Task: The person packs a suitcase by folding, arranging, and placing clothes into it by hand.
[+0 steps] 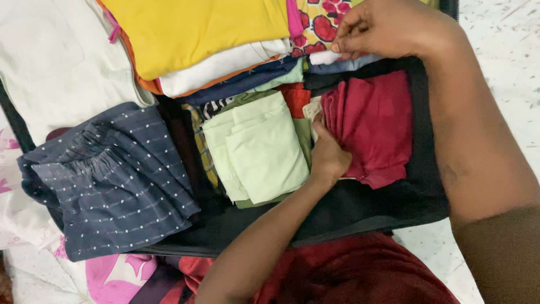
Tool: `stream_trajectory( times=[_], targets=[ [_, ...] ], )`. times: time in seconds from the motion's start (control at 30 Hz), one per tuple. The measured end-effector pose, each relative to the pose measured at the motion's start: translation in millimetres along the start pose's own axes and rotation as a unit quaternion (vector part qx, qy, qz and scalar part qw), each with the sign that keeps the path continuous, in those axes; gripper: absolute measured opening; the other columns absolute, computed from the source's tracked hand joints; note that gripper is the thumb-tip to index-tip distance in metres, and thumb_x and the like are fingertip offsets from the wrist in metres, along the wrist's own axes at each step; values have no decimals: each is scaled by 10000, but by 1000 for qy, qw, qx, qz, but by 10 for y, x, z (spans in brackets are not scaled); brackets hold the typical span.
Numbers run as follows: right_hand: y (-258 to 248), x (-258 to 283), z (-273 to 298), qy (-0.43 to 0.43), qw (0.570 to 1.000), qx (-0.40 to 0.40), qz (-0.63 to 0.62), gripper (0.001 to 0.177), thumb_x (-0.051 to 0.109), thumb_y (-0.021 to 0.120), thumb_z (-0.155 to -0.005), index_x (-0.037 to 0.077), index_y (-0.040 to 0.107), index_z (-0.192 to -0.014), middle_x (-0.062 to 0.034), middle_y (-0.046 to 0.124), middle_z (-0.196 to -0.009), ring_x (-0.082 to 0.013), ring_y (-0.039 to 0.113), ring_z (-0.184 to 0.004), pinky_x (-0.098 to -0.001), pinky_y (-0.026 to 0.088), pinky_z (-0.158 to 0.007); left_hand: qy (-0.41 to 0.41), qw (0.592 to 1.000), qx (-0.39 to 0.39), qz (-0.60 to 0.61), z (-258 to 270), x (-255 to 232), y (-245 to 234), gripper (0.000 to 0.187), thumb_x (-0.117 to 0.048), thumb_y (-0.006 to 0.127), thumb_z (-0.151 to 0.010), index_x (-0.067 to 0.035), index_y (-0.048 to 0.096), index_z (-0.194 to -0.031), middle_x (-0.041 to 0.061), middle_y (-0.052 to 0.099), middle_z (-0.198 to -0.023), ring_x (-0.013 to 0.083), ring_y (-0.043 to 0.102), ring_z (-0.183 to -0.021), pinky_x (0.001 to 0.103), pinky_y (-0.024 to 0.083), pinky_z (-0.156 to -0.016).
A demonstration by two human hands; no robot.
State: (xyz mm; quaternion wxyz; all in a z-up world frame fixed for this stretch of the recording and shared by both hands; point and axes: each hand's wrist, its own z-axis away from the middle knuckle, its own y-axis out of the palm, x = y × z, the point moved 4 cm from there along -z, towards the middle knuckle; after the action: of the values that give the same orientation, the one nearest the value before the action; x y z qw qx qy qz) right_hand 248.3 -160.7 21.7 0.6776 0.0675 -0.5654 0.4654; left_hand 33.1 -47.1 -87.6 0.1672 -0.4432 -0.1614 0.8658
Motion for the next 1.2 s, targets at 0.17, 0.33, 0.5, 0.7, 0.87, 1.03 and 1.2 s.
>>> stream_trajectory(
  times=[0.17, 0.33, 0.5, 0.7, 0.87, 1.03, 1.2],
  targets=[
    [17, 92, -16, 72, 993, -77, 51, 237, 267, 712, -961, 35, 741, -1000, -109, 766, -846, -189, 752, -770, -348, 573, -713, 365, 774, -177, -487, 261, -698, -264, 1092, -349, 794, -872, -294, 37, -1657, 94, 184, -1712, 367, 265, -1586, 635, 274, -1288],
    [75, 388, 51, 80, 961, -124, 235, 295, 339, 764, -912, 49, 799, -959, -182, 751, -840, -347, 727, -789, -469, 560, -749, 258, 809, 155, -504, -101, -539, -151, 1227, -722, 740, -692, -297, 64, -1624, 55, 14, -1718, 314, -30, -1579, 695, 134, -1203],
    [558, 19, 58, 167, 872, 127, 443, 405, 340, 914, -671, 62, 816, -948, -189, 767, -951, -360, 756, -883, -475, 606, -790, 125, 806, 98, -569, -82, -285, -138, 1446, -832, 714, -630, -125, 16, -1680, 56, -110, -1733, 287, -90, -1591, 654, 93, -1234],
    [1118, -1111, -466, 504, 681, 182, 499, 533, 292, 825, -772, 130, 725, -1270, -151, 561, -1409, -477, 498, -1324, -704, 520, -909, 115, 824, 28, -554, 24, -253, -179, 1422, -839, 690, -655, -109, 2, -1663, 101, -141, -1726, 550, -65, -1534, 663, 56, -1234],
    [1409, -1337, -484, 311, 722, 311, 533, 715, 328, 934, -641, 201, 743, -1319, -65, 649, -1457, -368, 585, -1359, -669, 430, -1016, 81, 789, 59, -607, 67, -145, -99, 1111, -694, 545, -921, -81, -31, -1646, 180, -214, -1702, 578, -125, -1491, 704, -32, -1154],
    [1222, -1328, -406, 254, 788, 284, 483, 632, 316, 974, -555, 105, 841, -1135, -119, 774, -1241, -285, 749, -1143, -444, 595, -966, 93, 703, 190, -679, 412, -184, 20, 816, -605, 396, -1068, -123, 102, -1657, 133, -149, -1738, 561, -188, -1559, 799, -81, -1136],
    [1304, -1107, -361, 204, 830, 277, 439, 456, 179, 868, -608, 58, 822, -1046, -173, 793, -1118, -314, 770, -1038, -435, 621, -886, 160, 771, 202, -582, 353, -77, 70, 983, -652, 483, -965, -254, -68, -1676, 154, -212, -1724, 453, -236, -1532, 703, -145, -1123]
  ],
)
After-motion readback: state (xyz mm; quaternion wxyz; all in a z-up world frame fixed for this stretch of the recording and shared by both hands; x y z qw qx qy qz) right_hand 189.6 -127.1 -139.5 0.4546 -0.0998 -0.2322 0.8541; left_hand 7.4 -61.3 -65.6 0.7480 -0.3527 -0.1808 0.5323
